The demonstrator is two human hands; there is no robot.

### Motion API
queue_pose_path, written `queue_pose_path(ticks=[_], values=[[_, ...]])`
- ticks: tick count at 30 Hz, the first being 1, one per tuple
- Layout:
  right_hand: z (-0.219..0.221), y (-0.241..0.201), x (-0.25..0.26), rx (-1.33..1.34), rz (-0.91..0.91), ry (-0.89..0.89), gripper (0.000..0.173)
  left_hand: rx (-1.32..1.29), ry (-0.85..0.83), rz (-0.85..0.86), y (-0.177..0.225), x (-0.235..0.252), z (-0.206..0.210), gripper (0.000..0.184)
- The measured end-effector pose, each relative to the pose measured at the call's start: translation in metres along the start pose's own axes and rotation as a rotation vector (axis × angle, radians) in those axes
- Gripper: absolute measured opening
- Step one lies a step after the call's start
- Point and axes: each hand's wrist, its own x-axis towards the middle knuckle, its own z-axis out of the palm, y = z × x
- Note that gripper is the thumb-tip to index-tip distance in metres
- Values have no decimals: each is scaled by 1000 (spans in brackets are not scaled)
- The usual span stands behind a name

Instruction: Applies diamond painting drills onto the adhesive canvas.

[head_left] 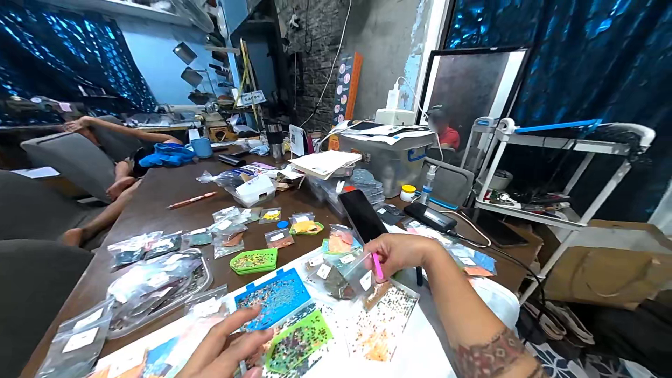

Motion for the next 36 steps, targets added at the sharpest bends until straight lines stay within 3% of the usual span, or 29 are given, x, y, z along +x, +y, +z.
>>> queue_pose_path(ticks=[6,24,31,36], values=[[-1,24,11,19,-33,-23,22,-17,-62,-21,-8,-2,4,25],[-3,28,16,-53,53,-72,29,16,-146,-92,-13,-3,-3,27],[-4,27,13,30,61,-96,22,19,-160,-86,-13,-3,-5,27],[0,17,11,-81,155,-97,16,14,-168,-81,-13,-3,-5,27]])
